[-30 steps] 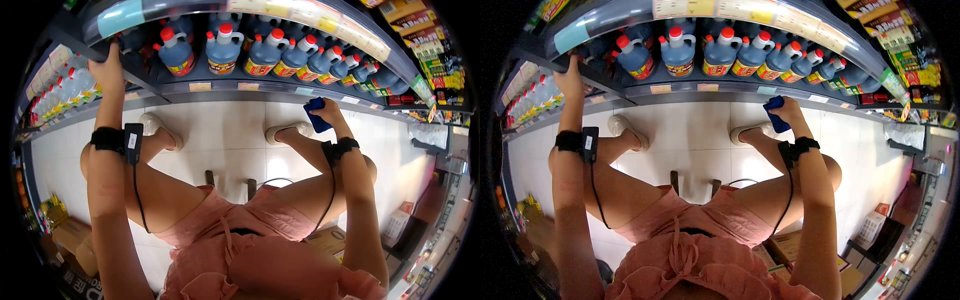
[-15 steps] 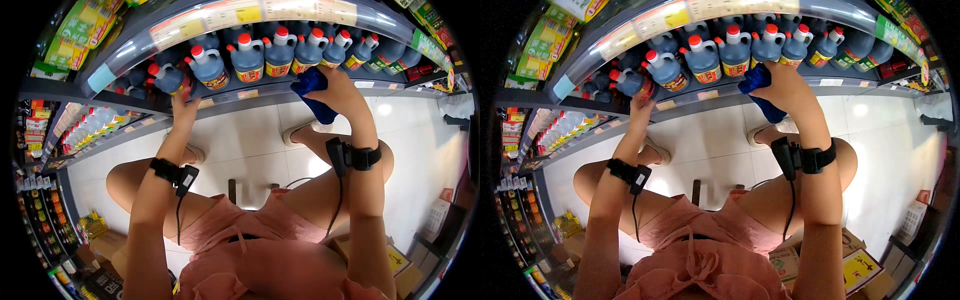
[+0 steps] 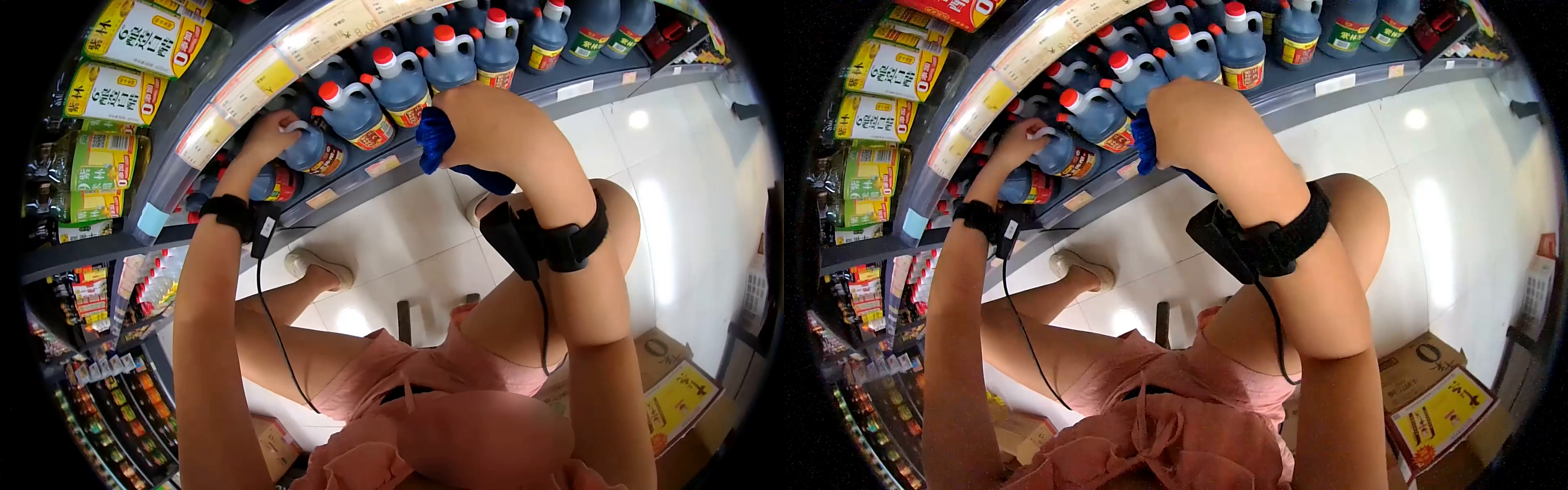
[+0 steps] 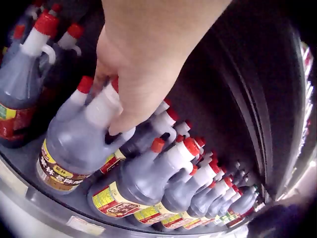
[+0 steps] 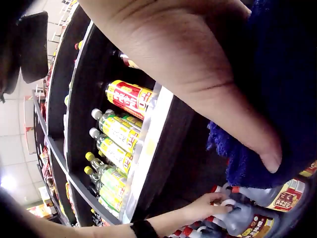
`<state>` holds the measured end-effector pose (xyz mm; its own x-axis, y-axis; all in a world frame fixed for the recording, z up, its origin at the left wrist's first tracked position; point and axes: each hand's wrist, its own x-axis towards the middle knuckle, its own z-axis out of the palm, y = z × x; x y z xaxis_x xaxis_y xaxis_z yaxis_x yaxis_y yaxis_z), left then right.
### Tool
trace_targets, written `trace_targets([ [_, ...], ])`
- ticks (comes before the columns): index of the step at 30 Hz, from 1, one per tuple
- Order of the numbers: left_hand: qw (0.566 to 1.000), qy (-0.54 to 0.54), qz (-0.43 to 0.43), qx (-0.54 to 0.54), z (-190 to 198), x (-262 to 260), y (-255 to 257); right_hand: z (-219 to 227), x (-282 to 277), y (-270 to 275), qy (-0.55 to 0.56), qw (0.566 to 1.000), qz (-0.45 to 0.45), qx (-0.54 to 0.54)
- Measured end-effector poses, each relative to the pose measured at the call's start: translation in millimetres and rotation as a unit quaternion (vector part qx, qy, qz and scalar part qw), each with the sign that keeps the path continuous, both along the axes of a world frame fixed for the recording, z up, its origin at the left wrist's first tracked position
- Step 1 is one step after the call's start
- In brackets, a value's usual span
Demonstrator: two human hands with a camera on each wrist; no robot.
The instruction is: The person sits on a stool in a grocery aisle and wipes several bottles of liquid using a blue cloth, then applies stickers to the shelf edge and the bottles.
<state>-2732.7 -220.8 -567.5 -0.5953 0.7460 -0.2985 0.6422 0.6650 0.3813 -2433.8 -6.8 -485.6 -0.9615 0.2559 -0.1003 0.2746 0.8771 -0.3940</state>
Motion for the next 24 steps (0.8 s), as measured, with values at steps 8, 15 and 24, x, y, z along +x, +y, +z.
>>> trace_targets([
  [8,0.957,0.198,-0.097,-0.187,8.4,33.3,40.3,-2.5,-8.8,-7.9,-0.037,0.999,0.021,-0.007],
  [15,0.998,0.055,-0.031,0.011,25.2,34.7,-27.9,-2.1,-6.0,-9.5,-0.002,0.999,0.029,0.014],
  [24,0.937,-0.129,0.223,0.236,147.1,171.4,-142.9,-22.1,-57.7,-26.5,0.220,0.965,-0.023,-0.138],
])
